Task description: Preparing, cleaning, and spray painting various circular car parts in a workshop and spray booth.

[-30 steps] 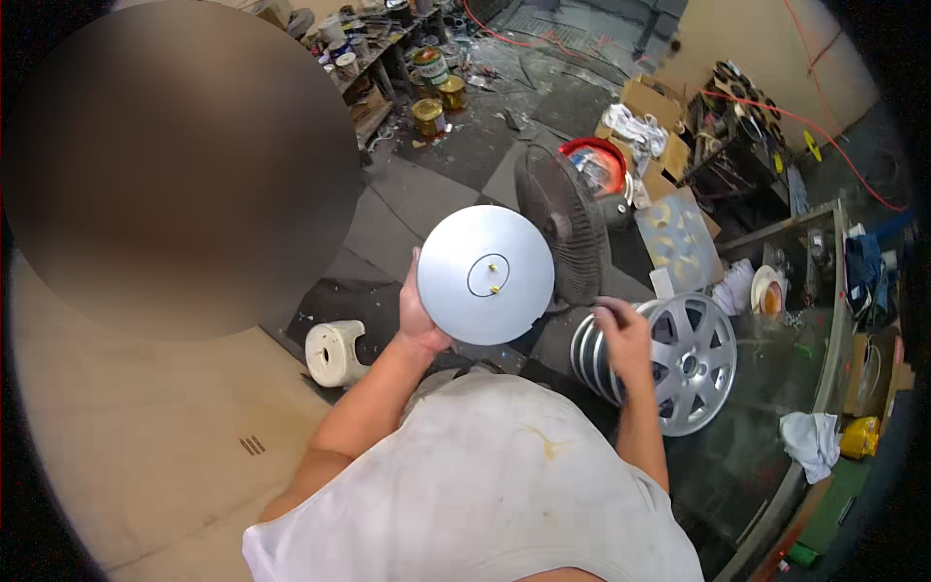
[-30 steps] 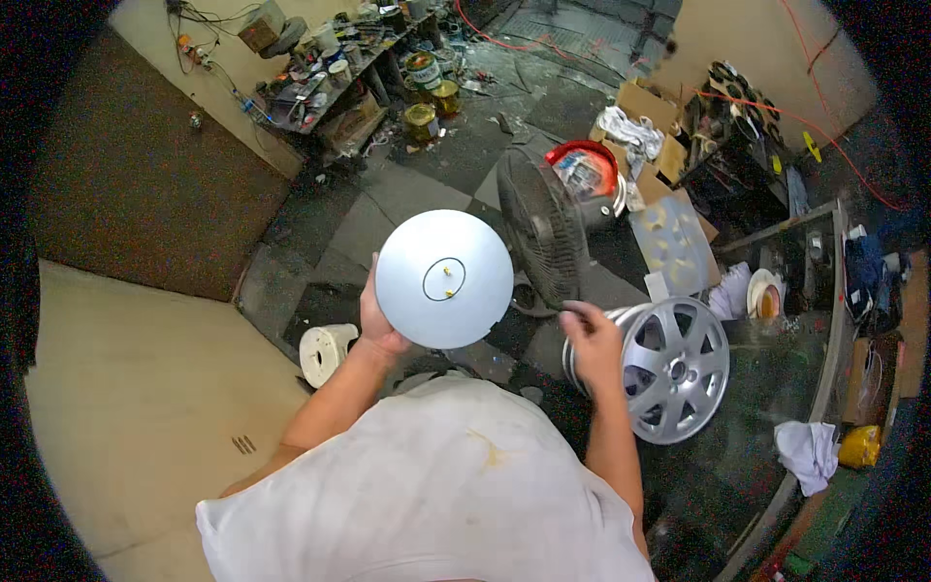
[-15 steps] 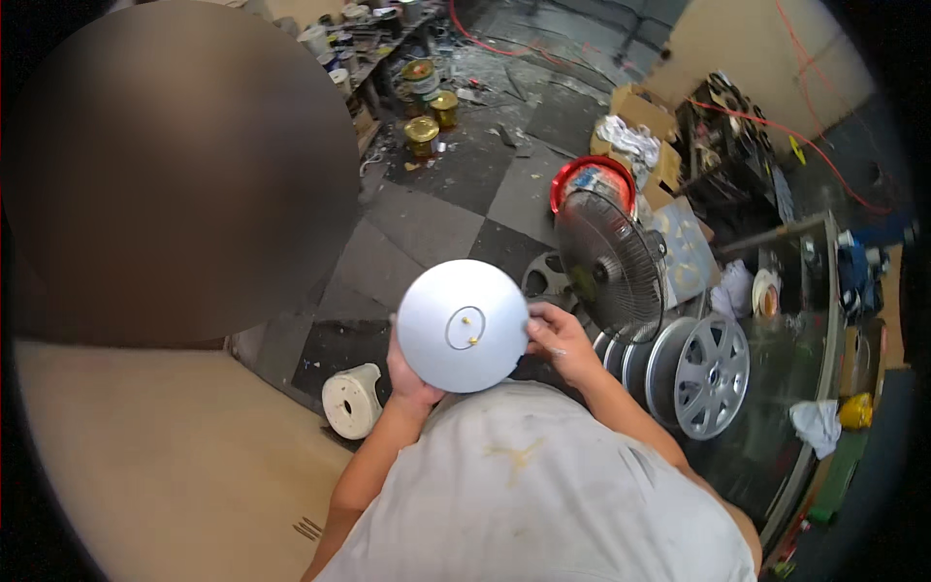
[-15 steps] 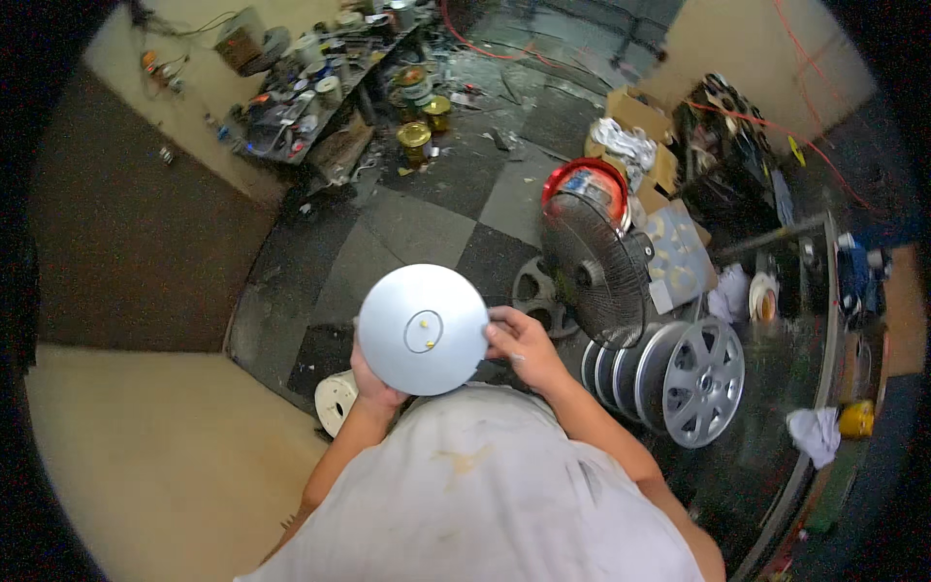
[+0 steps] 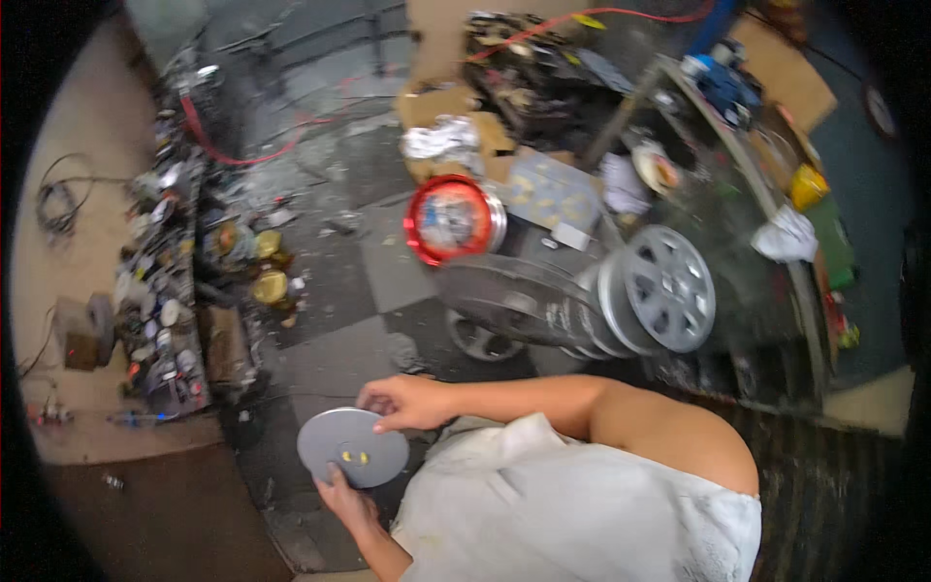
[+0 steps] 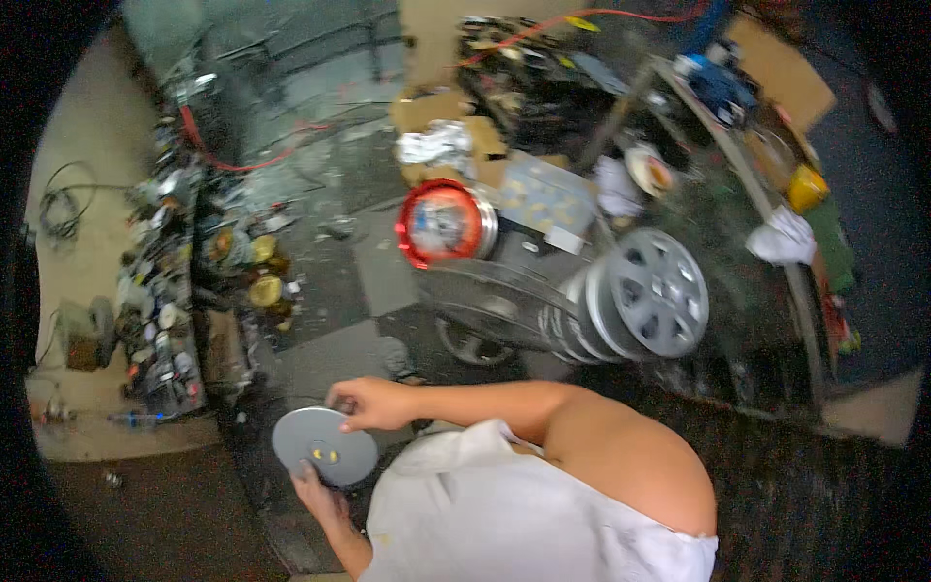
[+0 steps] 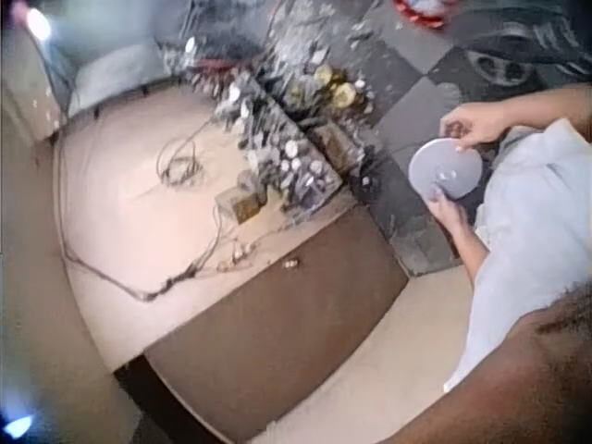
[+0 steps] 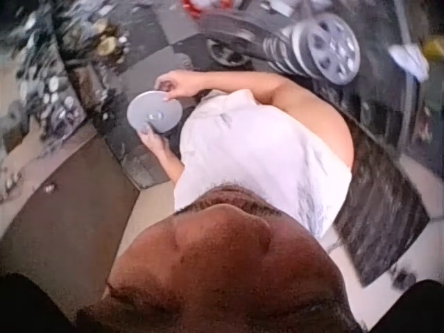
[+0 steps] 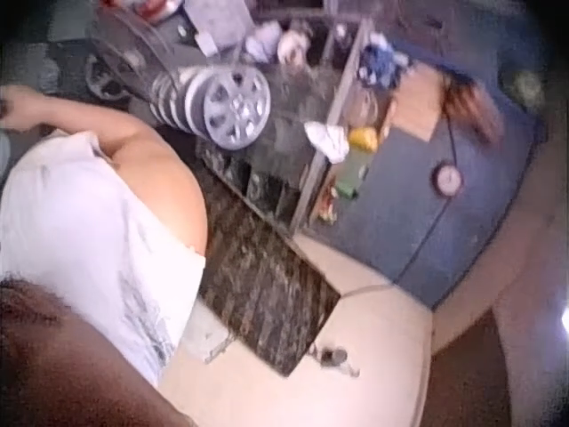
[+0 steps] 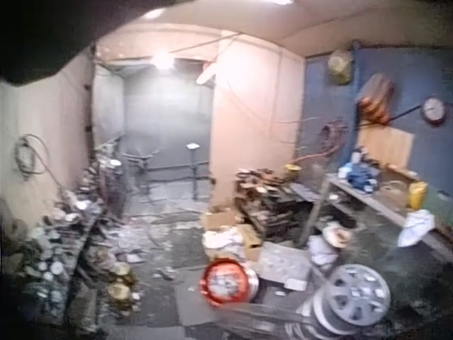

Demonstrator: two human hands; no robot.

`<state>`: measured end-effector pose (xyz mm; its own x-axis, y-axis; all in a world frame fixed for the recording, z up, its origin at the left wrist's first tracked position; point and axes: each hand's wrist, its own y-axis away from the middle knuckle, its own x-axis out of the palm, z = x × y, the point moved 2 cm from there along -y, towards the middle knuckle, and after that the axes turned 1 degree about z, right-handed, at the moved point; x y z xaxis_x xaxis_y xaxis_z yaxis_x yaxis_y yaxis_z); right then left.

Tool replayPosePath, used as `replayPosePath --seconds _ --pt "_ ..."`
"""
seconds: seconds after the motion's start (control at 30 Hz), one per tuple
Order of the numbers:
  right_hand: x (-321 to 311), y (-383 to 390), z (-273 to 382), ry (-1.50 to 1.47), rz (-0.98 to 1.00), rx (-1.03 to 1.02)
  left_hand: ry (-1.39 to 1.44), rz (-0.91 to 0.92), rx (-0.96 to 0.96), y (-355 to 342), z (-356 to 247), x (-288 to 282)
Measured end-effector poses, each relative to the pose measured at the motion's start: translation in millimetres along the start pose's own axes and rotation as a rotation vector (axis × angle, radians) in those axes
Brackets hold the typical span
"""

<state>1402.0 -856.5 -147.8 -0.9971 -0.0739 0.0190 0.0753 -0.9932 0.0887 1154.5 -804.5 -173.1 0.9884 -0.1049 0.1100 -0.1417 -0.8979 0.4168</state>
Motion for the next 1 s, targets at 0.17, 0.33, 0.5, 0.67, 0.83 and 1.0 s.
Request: replayPosePath --seconds 0.17,0.33,0.5,0.67,0.83,1.0 --pt "-41 -97 -9 -0.082 0.025 0.023 0.170 -0.026 -0.101 -97 -29 15" --pt "-116 -208 32 0.047 0.013 0.051 -0.058 0.084 0.041 -199 -74 66" --pt "-176 -296 69 0.213 0.039 -0.076 0.034 0.040 0.031 -293 -129 106" --pt "-204 -363 65 0.208 0.023 -0.052 0.242 -0.042 -0.119 -375 -134 131" --pt "-250 -436 49 0.277 -0.036 0.129 0.135 0.153 -0.125 -472 -159 172" --pt "-320 -516 70 0.183 -0.314 0.025 0.023 0.208 -0.115 -617 -217 237"
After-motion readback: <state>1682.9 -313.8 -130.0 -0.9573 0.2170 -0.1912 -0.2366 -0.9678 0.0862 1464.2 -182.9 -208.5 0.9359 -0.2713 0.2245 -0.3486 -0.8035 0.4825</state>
